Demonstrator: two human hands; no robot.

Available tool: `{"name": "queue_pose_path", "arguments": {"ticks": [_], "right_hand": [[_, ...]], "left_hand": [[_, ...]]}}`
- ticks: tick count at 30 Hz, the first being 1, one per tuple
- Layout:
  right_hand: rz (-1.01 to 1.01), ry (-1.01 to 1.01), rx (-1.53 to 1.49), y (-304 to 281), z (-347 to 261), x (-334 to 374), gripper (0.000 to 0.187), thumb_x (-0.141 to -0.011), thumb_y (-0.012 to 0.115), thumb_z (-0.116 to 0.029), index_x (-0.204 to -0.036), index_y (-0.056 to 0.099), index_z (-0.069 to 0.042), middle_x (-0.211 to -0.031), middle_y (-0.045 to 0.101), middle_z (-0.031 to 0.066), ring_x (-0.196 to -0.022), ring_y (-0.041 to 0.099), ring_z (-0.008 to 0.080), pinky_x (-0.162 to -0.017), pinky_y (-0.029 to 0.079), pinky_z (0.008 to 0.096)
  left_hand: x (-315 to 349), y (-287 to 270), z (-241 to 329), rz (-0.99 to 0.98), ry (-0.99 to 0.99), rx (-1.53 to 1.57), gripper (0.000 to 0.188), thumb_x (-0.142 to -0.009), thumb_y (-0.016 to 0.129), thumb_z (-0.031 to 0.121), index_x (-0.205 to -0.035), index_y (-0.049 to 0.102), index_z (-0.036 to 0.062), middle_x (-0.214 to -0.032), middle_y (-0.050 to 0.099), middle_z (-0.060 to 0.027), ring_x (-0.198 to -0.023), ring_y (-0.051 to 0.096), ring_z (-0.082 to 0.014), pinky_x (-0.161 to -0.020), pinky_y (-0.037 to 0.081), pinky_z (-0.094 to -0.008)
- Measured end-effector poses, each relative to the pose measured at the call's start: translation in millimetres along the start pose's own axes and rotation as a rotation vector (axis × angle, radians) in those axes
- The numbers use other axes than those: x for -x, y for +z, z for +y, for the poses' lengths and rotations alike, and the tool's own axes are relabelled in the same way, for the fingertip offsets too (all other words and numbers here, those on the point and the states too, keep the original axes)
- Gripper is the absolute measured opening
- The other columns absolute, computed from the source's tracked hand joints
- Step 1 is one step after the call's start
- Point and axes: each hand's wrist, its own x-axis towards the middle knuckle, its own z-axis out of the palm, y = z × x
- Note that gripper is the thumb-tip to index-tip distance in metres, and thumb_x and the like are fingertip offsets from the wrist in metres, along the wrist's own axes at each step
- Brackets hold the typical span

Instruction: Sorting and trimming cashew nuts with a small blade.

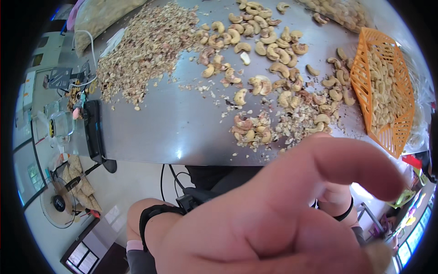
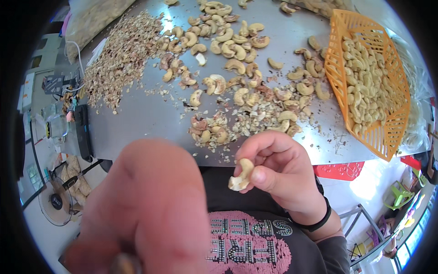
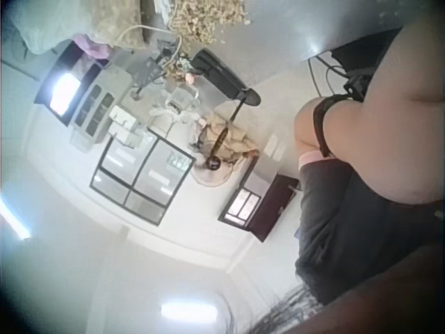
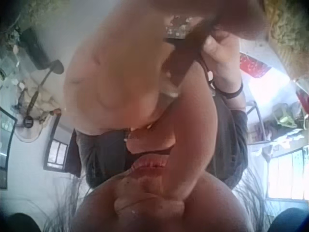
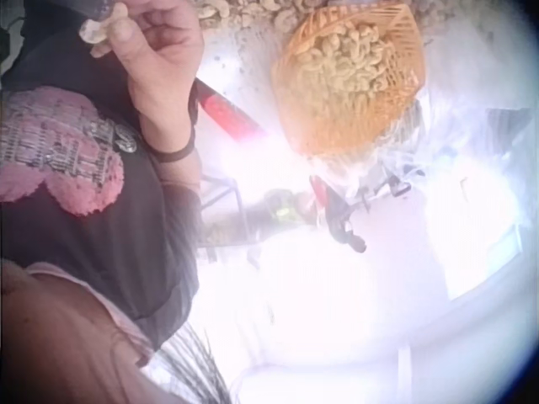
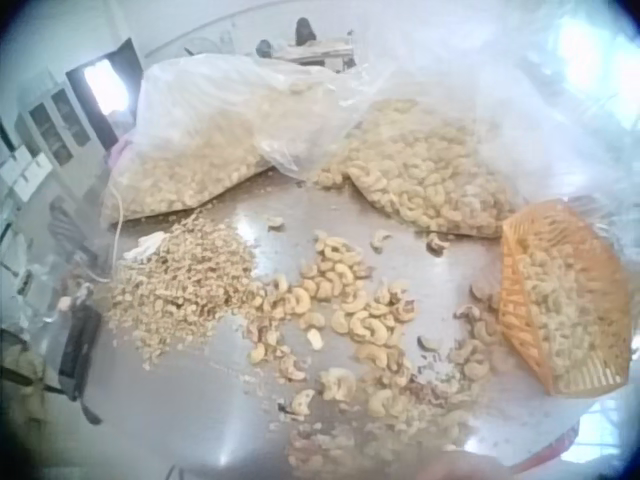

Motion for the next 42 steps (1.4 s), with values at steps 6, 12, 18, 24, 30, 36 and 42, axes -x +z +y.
{"name": "queue_pose_path", "arguments": {"ticks": [6,12,18,24,30,36,42], "right_hand": [[-0.039,-0.12,-0.061,1,-2,-3,0.022,-0.077,0.058,-0.01,-0.093,0.047,0.001,-0.084,0.056,0.0129,-0.074,0.057,0.0156,-0.06,0.049,0.0236],[-0.117,0.005,-0.104,3,-3,-2,0.013,-0.081,0.05,-0.005,-0.093,0.047,0.0,-0.085,0.056,0.0117,-0.073,0.056,0.0137,-0.06,0.049,0.0239],[-0.135,-0.018,-0.085,3,-8,3,0.014,-0.081,0.051,-0.003,-0.094,0.048,0.0,-0.082,0.056,0.0086,-0.071,0.055,0.0109,-0.061,0.046,0.0217],[-0.303,-0.091,-0.026,25,-42,38,0.018,-0.078,0.051,0.002,-0.096,0.048,0.0,-0.081,0.055,0.0075,-0.068,0.053,0.0096,-0.061,0.041,0.0204],[-0.326,-0.143,-0.027,28,-26,52,0.018,-0.078,0.052,0.0,-0.095,0.048,0.0,-0.079,0.055,0.0079,-0.066,0.052,0.01,-0.059,0.041,0.0205],[-0.318,-0.158,-0.041,28,-14,55,0.018,-0.078,0.053,-0.002,-0.095,0.048,0.0,-0.077,0.054,0.0084,-0.063,0.051,0.0105,-0.057,0.041,0.0206],[-0.313,-0.16,-0.047,29,0,51,0.018,-0.077,0.054,-0.004,-0.094,0.048,0.0,-0.076,0.054,0.0088,-0.061,0.051,0.011,-0.055,0.04,0.0206]], "left_hand": [[0,1,-5,0.095,-0.015,0.001,0.033,-0.088,0.037,0.029,-0.105,0.032,0.0014,-0.06,0.047,-0.0072,-0.041,0.039,-0.0114,-0.034,0.032,-0.0219],[-7,-7,-15,0.181,0.016,-0.061,0.03,-0.089,0.036,0.03,-0.105,0.033,0.0044,-0.06,0.046,-0.0062,-0.04,0.038,-0.0103,-0.033,0.031,-0.0219],[-8,-20,-20,0.097,0.013,0.061,0.025,-0.09,0.033,0.02,-0.11,0.032,0.0048,-0.069,0.051,-0.0112,-0.046,0.042,-0.0102,-0.048,0.037,-0.0215],[-10,-17,-27,0.233,0.023,-0.081,0.029,-0.089,0.034,0.026,-0.109,0.033,0.0047,-0.06,0.041,-0.002,-0.042,0.035,-0.0077,-0.032,0.028,-0.0197],[-9,-20,-32,0.179,0.074,-0.109,0.03,-0.091,0.028,0.023,-0.112,0.03,0.0023,-0.06,0.04,-0.002,-0.042,0.034,-0.0081,-0.032,0.028,-0.0188],[-10,-19,-33,0.159,0.06,-0.121,0.029,-0.091,0.028,0.023,-0.112,0.03,0.0022,-0.06,0.04,-0.0025,-0.042,0.034,-0.0083,-0.032,0.028,-0.0185],[-10,-23,-33,0.164,0.048,-0.117,0.03,-0.091,0.028,0.023,-0.112,0.029,0.0016,-0.059,0.04,-0.0029,-0.042,0.034,-0.0084,-0.032,0.029,-0.0191]]}}
